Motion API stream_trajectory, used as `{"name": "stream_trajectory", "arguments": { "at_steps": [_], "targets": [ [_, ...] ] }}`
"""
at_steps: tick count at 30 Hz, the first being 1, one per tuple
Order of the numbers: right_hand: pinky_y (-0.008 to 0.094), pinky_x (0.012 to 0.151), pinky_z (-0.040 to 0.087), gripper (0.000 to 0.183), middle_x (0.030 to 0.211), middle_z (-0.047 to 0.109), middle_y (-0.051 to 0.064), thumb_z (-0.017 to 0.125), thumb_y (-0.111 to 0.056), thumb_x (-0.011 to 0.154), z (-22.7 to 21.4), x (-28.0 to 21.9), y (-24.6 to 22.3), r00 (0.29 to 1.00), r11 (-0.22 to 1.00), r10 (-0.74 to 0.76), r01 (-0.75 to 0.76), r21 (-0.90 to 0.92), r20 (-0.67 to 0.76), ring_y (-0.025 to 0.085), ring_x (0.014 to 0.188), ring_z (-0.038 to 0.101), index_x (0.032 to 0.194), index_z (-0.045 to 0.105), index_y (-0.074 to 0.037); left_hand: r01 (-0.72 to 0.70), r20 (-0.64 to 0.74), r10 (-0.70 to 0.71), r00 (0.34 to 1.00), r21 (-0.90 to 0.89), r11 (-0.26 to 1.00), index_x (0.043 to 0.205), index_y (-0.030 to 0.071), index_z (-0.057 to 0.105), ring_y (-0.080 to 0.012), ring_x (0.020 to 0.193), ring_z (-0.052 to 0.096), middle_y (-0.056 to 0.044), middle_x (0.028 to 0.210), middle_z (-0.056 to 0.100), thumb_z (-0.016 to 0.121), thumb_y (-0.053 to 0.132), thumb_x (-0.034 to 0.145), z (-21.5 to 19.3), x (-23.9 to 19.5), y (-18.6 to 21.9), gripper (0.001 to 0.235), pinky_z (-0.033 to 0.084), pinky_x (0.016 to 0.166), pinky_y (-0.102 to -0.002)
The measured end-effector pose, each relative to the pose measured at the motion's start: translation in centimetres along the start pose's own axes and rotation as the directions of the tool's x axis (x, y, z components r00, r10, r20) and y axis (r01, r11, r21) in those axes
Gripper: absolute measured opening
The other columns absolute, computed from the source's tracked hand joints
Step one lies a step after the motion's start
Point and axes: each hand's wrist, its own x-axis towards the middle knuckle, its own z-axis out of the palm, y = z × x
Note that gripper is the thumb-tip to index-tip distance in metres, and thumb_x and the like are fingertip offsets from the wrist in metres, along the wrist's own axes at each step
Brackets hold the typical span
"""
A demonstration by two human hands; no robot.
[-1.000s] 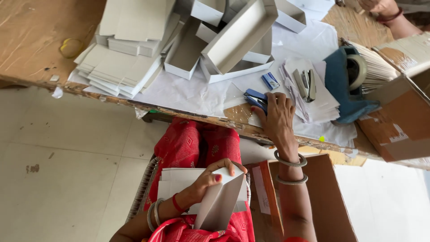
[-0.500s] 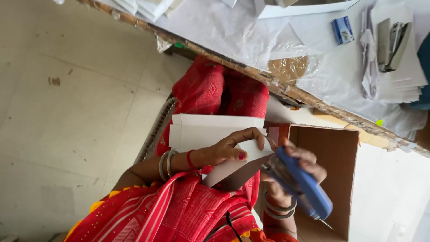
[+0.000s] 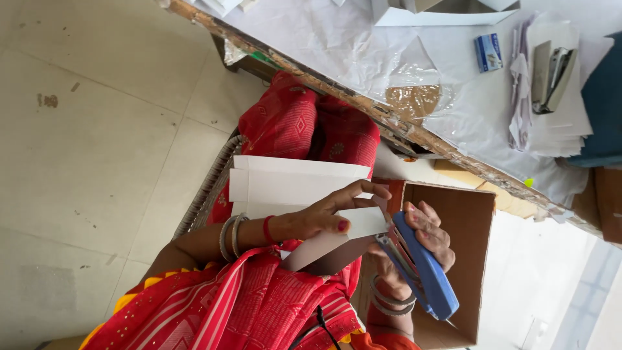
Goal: Folding and stapling cardboard parts to assemble white storage boxes.
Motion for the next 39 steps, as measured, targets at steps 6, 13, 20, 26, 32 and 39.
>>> {"name": "stream_trajectory", "arguments": {
  "at_steps": [6, 13, 20, 26, 32, 39],
  "targets": [
    [0.039, 0.093, 0.059, 0.045, 0.107, 0.072, 0.010, 0.089, -0.030, 0.084, -1.8, -1.9, 0.5, 0.997, 0.983, 0.080, -0.079, -0.168, 0.001, 0.026, 0.111, 0.073, 0.106, 0.055, -0.010, 0.067, -0.005, -0.067, 0.998, 0.013, 0.998, 0.152, 0.012, 0.032, -0.0236, 0.130, 0.058, -0.014, 0.142, 0.056, 0.083, 0.054, 0.084, -0.7, 0.5, -0.8, 0.095, 0.045, 0.114, -0.039],
    [0.037, 0.090, 0.056, 0.076, 0.117, 0.066, 0.018, 0.082, -0.030, 0.086, -1.5, 6.2, -1.1, 0.903, 0.827, 0.387, -0.429, 0.364, 0.186, 0.031, 0.110, 0.067, 0.148, 0.043, -0.009, 0.008, -0.018, -0.004, 1.000, 0.225, 0.974, 0.126, 0.005, 0.061, -0.0158, 0.109, 0.059, -0.009, 0.123, 0.060, 0.076, 0.059, 0.093, -4.4, -0.5, -1.0, 0.065, 0.046, 0.101, -0.031],
    [0.047, 0.102, 0.047, 0.068, 0.132, 0.060, 0.017, 0.065, -0.014, 0.106, -4.3, 13.4, 8.0, 0.910, 0.650, 0.379, -0.131, -0.748, 0.170, 0.031, 0.115, 0.056, 0.168, 0.038, -0.009, -0.128, -0.181, 0.223, 0.958, 0.427, 0.895, 0.125, 0.006, 0.059, -0.0187, 0.115, 0.063, -0.010, 0.125, 0.063, 0.080, 0.058, 0.086, -6.3, -1.0, 4.1, 0.068, 0.052, 0.098, -0.034],
    [0.053, 0.122, 0.040, 0.049, 0.150, 0.051, 0.022, 0.077, -0.010, 0.098, -3.0, 5.4, 11.6, 0.984, 0.695, -0.102, 0.177, -0.697, 0.148, 0.039, 0.142, 0.045, 0.144, 0.061, -0.007, -0.495, -0.311, 0.760, 0.571, 0.608, 0.621, 0.138, 0.003, 0.053, -0.0223, 0.113, 0.068, -0.012, 0.127, 0.066, 0.082, 0.063, 0.083, -5.8, -3.0, 9.3, 0.087, 0.059, 0.096, -0.039],
    [0.044, 0.117, 0.049, 0.084, 0.142, 0.058, 0.023, 0.078, -0.025, 0.091, 3.8, 1.3, 7.9, 0.952, 0.687, 0.263, -0.297, 0.664, 0.155, 0.030, 0.134, 0.062, 0.160, 0.033, -0.006, -0.320, -0.246, 0.891, 0.382, 0.869, 0.377, 0.153, 0.007, 0.036, -0.0198, 0.120, 0.061, -0.007, 0.129, 0.054, 0.090, 0.043, 0.083, -5.1, -1.9, 4.4, 0.095, 0.059, 0.101, -0.039],
    [0.047, 0.114, 0.048, 0.083, 0.151, 0.044, 0.014, 0.071, -0.006, 0.099, 1.8, 0.1, 7.1, 0.802, 0.890, 0.433, -0.305, 0.339, -0.413, 0.027, 0.128, 0.055, 0.162, 0.018, -0.013, -0.141, 0.245, 0.499, 0.831, 0.961, -0.236, 0.138, -0.001, 0.043, -0.0343, 0.121, 0.054, -0.020, 0.127, 0.055, 0.082, 0.037, 0.078, -6.2, -1.9, 3.8, 0.081, 0.043, 0.107, -0.058]
  ]
}}
